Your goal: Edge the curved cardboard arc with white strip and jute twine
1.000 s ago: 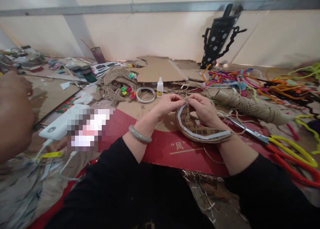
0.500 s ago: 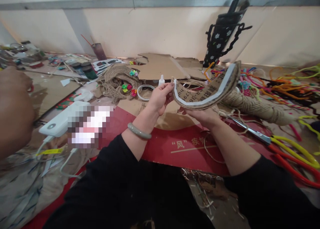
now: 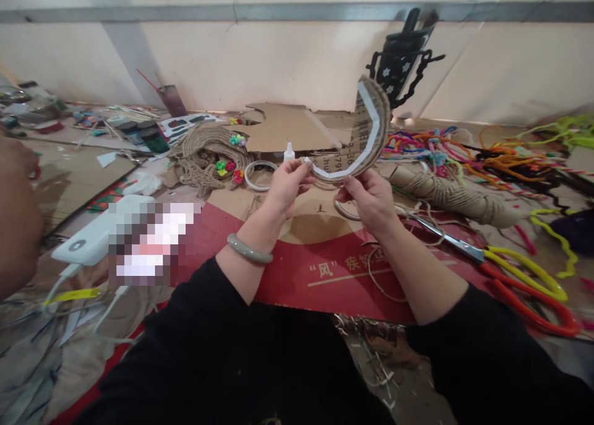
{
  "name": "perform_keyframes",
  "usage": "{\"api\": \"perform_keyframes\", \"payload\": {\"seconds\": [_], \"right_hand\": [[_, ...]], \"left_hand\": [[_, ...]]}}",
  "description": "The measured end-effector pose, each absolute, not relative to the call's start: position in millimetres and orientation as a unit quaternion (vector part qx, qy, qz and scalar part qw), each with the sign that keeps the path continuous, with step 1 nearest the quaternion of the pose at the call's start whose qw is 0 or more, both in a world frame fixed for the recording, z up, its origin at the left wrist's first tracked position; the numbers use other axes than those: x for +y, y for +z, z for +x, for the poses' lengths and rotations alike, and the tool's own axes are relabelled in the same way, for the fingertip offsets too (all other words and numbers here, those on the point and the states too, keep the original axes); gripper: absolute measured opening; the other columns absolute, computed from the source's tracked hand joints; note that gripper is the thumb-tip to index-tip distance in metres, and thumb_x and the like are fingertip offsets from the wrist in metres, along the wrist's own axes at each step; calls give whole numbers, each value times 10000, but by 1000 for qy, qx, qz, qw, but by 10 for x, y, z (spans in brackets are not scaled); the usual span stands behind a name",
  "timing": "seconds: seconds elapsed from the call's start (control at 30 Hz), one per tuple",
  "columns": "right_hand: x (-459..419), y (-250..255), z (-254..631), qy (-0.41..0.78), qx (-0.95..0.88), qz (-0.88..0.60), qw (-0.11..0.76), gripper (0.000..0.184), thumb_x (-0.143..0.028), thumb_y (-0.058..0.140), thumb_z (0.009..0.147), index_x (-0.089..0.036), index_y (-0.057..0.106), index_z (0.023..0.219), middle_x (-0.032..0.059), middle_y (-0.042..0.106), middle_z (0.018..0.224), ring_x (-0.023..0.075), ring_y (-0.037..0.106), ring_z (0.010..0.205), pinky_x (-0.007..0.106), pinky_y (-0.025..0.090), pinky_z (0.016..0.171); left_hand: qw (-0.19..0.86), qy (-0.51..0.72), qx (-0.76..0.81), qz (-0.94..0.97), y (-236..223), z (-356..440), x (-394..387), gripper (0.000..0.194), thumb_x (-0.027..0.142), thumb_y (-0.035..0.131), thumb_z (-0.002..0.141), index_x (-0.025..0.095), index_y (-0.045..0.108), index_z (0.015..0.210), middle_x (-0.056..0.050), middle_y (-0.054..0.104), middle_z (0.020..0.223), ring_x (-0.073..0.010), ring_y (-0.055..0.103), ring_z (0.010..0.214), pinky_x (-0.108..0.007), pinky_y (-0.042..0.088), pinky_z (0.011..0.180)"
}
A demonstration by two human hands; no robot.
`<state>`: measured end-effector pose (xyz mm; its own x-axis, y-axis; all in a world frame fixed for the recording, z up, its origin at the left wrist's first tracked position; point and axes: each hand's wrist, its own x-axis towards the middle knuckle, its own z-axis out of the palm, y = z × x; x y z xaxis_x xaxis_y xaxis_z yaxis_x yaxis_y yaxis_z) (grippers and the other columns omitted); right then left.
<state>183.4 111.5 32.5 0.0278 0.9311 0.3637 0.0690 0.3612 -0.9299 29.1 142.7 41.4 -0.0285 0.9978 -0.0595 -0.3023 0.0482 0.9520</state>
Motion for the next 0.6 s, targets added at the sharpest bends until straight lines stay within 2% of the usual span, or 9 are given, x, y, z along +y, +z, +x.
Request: {"api": "perform_keyframes", "payload": {"seconds": [0.13,0.17,0.23,0.3,0.37,0.43,0.6], "right_hand": [[1133,329,1855,372,-582,-454,564,324,-499,661,730,-186,579,753,-22,596,600,78,528,451,219,456,452],[1129,335,1854,375,-583,-460,555,303,-475,660,729,-183,580,749,-21,599,601,77,526,449,216,449,448],[1118,348,1847,377,-588,-472,538,259,-428,653,727,-179,580,734,-19,605,598,76,520,450,213,435,444],[1108,356,1840,378,-588,-484,526,228,-396,634,731,-176,574,710,-19,600,583,75,514,449,212,427,444],[1104,359,1834,379,-588,-492,519,217,-382,614,735,-175,568,690,-18,593,570,75,511,450,213,425,450],[1101,360,1828,390,-595,-486,508,215,-382,607,728,-175,566,689,-18,593,569,76,514,452,216,424,456],[1085,360,1819,428,-631,-448,467,229,-395,605,723,-173,559,697,-20,584,587,81,526,479,224,435,489]], "left_hand": [[279,618,494,545,343,310,1418,309,101,648,709,198,555,987,-49,638,999,-161,611,963,-298,491,814],[220,608,482,592,340,313,1392,276,115,638,716,196,572,971,-58,647,1026,-180,602,1007,-329,483,858],[133,560,460,676,352,324,1322,117,163,626,745,199,604,853,-48,676,926,-201,611,987,-381,458,917],[54,541,464,699,375,340,1252,49,166,626,753,211,607,756,-39,697,878,-239,586,1084,-441,393,1003],[26,532,466,707,393,355,1210,67,168,628,760,217,606,720,-35,711,903,-247,582,1112,-464,359,1027],[36,526,456,717,400,360,1199,77,170,630,763,212,601,705,-39,712,923,-229,610,1049,-443,383,991],[127,519,402,743,386,336,1235,59,168,604,767,190,587,716,-33,654,795,-152,600,782,-307,467,743]]}}
